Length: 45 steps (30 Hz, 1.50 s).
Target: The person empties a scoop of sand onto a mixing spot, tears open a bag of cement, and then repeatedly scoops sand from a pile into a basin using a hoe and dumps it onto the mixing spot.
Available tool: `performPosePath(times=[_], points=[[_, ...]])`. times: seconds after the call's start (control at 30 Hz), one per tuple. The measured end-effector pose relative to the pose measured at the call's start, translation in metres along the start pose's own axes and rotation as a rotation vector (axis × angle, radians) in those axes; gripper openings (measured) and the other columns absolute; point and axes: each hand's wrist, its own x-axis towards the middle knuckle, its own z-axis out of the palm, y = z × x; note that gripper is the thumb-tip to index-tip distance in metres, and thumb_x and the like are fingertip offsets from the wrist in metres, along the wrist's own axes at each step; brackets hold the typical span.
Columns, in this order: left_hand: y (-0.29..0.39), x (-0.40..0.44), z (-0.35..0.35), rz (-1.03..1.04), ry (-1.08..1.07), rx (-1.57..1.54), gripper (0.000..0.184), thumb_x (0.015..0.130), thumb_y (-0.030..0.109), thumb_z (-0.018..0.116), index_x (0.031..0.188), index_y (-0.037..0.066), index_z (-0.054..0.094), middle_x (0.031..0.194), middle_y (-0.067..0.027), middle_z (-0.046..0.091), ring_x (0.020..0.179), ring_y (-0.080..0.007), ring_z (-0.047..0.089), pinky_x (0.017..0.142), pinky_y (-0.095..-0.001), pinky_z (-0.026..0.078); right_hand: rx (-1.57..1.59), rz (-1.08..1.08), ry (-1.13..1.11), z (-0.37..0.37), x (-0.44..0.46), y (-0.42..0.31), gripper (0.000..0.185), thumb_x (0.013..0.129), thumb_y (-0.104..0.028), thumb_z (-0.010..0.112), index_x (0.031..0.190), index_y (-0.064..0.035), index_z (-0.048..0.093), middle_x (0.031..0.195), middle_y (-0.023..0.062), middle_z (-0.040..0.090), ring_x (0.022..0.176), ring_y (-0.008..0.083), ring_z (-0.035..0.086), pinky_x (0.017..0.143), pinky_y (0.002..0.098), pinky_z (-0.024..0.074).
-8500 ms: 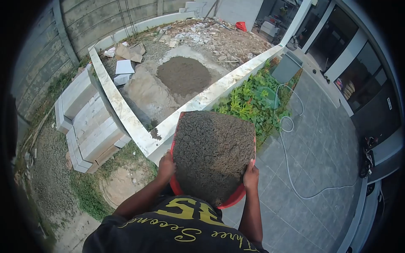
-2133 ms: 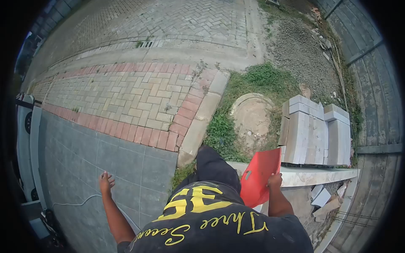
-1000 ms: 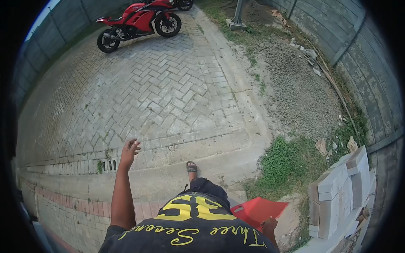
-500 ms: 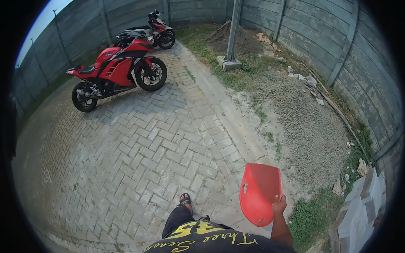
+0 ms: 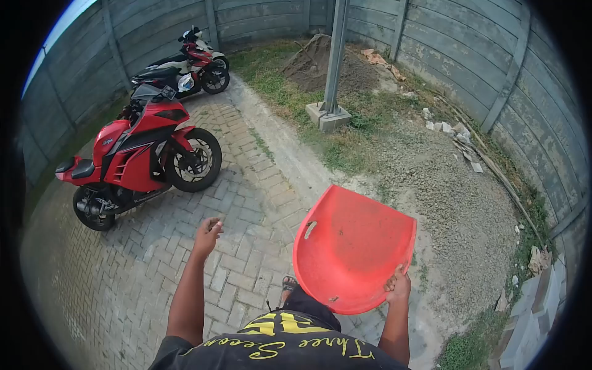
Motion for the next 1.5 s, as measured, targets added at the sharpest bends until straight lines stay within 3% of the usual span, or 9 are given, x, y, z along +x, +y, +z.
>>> performPosePath(times=[0.13,0.33,0.6,0.77,0.93,1.07,1.17,1.43,1.5], points=[[-0.064,0.085,0.011,-0.450,-0.272,0.133,0.044,0.091,0.030,0.060,0.123,0.000,0.051,0.112,-0.0121,0.061,0.092,-0.0204,0.064,0.076,-0.0343,0.050,0.038,0.132,-0.266,0.210,0.116,-0.044,0.029,0.093,-0.041,0.056,0.078,-0.0205,0.043,0.049,-0.0065,0.034,0.037,0.0064,0.032,0.036,0.0243,0.0272],[-0.158,0.210,-0.078,-0.942,-0.049,-0.121,0.065,0.093,0.047,0.052,0.130,-0.005,0.041,0.121,-0.0213,0.057,0.096,-0.0359,0.063,0.080,-0.0446,0.053,0.079,0.318,-0.460,0.509,0.286,-0.070,0.033,0.097,-0.040,0.050,0.071,-0.0220,0.042,0.049,-0.0077,0.034,0.038,0.0059,0.031,0.038,0.0237,0.0273],[-0.060,0.716,-0.037,-0.698,-0.099,-0.487,0.091,0.087,0.071,0.037,0.142,-0.002,0.027,0.132,-0.0211,0.049,0.111,-0.0341,0.054,0.098,-0.0479,0.040,0.060,0.714,-0.509,0.808,0.490,-0.015,0.032,0.097,-0.033,0.050,0.069,-0.0217,0.042,0.050,-0.0075,0.031,0.039,0.0061,0.029,0.039,0.0232,0.0262],[0.031,1.047,0.051,-0.650,-0.340,-0.513,0.061,0.092,0.048,0.052,0.128,-0.001,0.049,0.121,-0.0168,0.059,0.104,-0.0281,0.060,0.092,-0.0448,0.048,0.059,0.804,-0.465,0.948,0.606,-0.008,0.029,0.097,-0.027,0.050,0.068,-0.0229,0.043,0.050,-0.0082,0.031,0.039,0.0056,0.029,0.040,0.0228,0.0259],[0.087,1.310,0.115,-0.489,-0.455,-0.229,0.036,0.079,-0.002,0.053,0.114,-0.002,0.056,0.099,-0.0103,0.062,0.087,-0.0227,0.064,0.076,-0.0332,0.053,0.121,0.759,-0.496,1.102,0.793,-0.011,0.030,0.096,-0.037,0.053,0.071,-0.0226,0.045,0.051,-0.0077,0.033,0.040,0.0055,0.029,0.039,0.0225,0.0272],[0.112,1.488,0.137,-0.387,-0.239,-0.159,0.048,0.073,-0.009,0.045,0.120,-0.002,0.054,0.092,-0.0054,0.060,0.068,-0.0134,0.054,0.059,-0.0265,0.045,-0.035,0.640,-0.404,1.290,0.916,-0.085,0.035,0.094,-0.045,0.054,0.078,-0.0148,0.047,0.056,-0.0039,0.040,0.043,0.0085,0.036,0.039,0.0247,0.0312],[0.171,1.568,0.141,-0.210,-0.263,-0.208,0.069,0.066,-0.007,0.044,0.134,0.004,0.045,0.107,-0.0141,0.060,0.082,-0.0207,0.060,0.066,-0.0312,0.051,-0.188,0.617,-0.356,1.407,0.981,-0.129,0.023,0.095,-0.042,0.053,0.097,-0.0193,0.048,0.071,0.0043,0.050,0.048,0.0131,0.041,0.042,0.0278,0.0378],[0.156,1.906,0.219,-0.351,-0.189,0.118,0.048,0.075,0.000,0.057,0.123,0.002,0.055,0.094,-0.0107,0.066,0.079,-0.0192,0.064,0.068,-0.0331,0.051,-0.404,0.440,-0.150,1.630,1.186,-0.159,0.035,0.099,-0.046,0.039,0.108,-0.0129,0.041,0.072,0.0074,0.049,0.049,0.0183,0.046,0.044,0.0377,0.0462],[0.180,1.993,0.267,-0.244,-0.207,0.540,0.043,0.072,0.003,0.059,0.114,0.000,0.059,0.082,-0.0087,0.065,0.068,-0.0198,0.062,0.060,-0.0313,0.049,-0.330,0.490,-0.107,1.663,1.233,-0.168,0.033,0.100,-0.045,0.035,0.109,-0.0138,0.039,0.072,0.0075,0.048,0.049,0.0200,0.048,0.043,0.0378,0.0459]])
